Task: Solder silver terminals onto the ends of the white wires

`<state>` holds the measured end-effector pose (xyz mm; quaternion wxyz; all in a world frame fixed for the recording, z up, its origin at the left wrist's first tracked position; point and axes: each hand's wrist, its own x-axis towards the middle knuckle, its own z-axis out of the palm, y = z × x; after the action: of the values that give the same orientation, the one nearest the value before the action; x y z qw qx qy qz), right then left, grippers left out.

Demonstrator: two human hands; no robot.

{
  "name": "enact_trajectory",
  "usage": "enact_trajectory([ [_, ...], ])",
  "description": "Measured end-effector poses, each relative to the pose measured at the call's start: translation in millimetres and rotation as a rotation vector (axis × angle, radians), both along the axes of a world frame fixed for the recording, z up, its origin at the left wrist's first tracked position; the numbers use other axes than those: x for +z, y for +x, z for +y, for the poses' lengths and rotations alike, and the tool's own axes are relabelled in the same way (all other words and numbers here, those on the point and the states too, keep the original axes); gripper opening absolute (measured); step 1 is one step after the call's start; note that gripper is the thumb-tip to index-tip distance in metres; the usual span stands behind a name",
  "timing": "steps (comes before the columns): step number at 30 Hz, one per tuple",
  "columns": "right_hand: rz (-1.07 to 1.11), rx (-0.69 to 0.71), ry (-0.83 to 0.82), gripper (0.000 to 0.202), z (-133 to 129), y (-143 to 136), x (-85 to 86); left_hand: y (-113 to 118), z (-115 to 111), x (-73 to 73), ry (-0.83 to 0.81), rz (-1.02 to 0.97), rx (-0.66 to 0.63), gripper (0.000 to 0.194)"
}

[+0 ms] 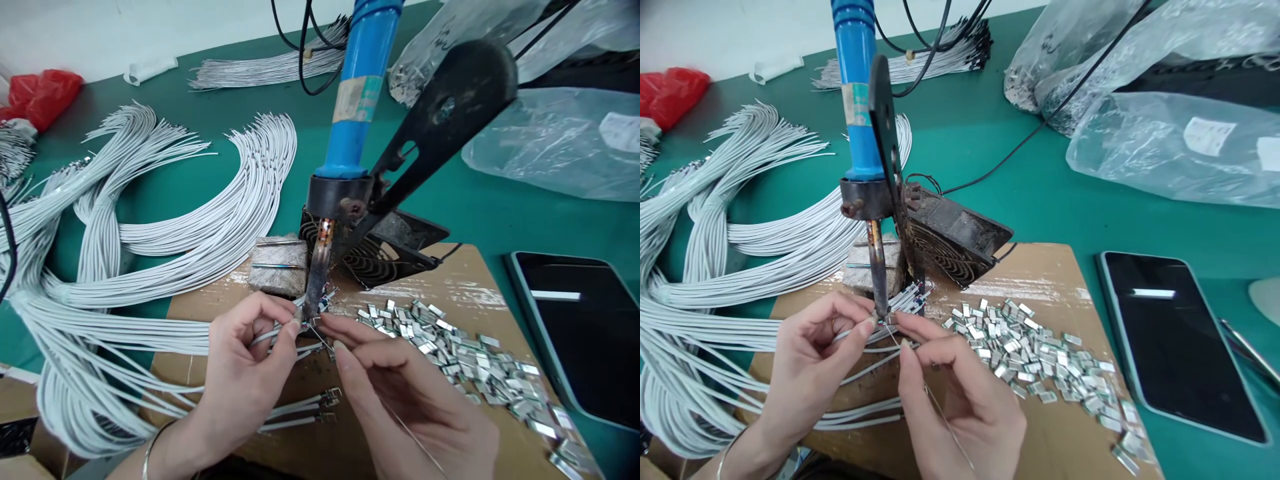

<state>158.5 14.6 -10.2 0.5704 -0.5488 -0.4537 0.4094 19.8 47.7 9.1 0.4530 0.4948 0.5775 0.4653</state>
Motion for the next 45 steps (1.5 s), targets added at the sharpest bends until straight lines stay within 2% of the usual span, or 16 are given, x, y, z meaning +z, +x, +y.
enact_trajectory([
  [6,-0.020,0.000,0.000,0.017,-1.2,3.3,-2.6,-0.2,-4.2,-8.4,-0.028,-0.090,-0.008,0.014],
  [11,-0.008,-0.007,0.013,0.016,-1.7,-0.2,-1.1,1.1,-0.6,-1.8,-0.035,-0.036,-0.001,0.013],
  [15,0.037,-0.097,-0.024,0.017,-1.1,-3.1,0.7,2.4,2.3,5.1,-0.025,-0.004,0.014,0.011],
  [19,-0.017,0.013,0.009,0.017,-0.6,-3.5,0.5,3.2,3.4,8.1,-0.008,0.035,0.009,0.013],
  [24,0.081,-0.155,-0.089,0.020,-1.0,-9.2,2.6,2.0,0.2,-2.3,-0.023,-0.053,0.014,0.012],
  [28,0.016,-0.020,-0.031,0.016,-0.4,-5.8,1.4,0.8,-2.3,-7.9,-0.025,-0.084,0.015,0.013],
  [30,0.019,-0.015,-0.029,0.015,-0.5,-5.4,1.5,0.7,-1.8,-6.1,-0.023,-0.074,0.016,0.013],
  [34,0.087,-0.160,-0.096,0.019,-1.0,-9.0,4.1,1.7,0.1,1.6,-0.032,-0.032,0.023,0.012],
  [38,0.038,-0.051,-0.040,0.016,-0.2,-7.8,4.2,2.9,1.3,6.5,-0.021,-0.018,0.020,0.012],
  [43,0.055,-0.131,-0.056,0.019,-0.6,-8.2,2.0,4.2,3.7,7.6,-0.012,-0.004,0.018,0.013],
  [45,0.037,-0.099,-0.044,0.019,-1.1,-7.2,0.6,4.4,3.8,6.9,-0.020,-0.007,0.017,0.013],
])
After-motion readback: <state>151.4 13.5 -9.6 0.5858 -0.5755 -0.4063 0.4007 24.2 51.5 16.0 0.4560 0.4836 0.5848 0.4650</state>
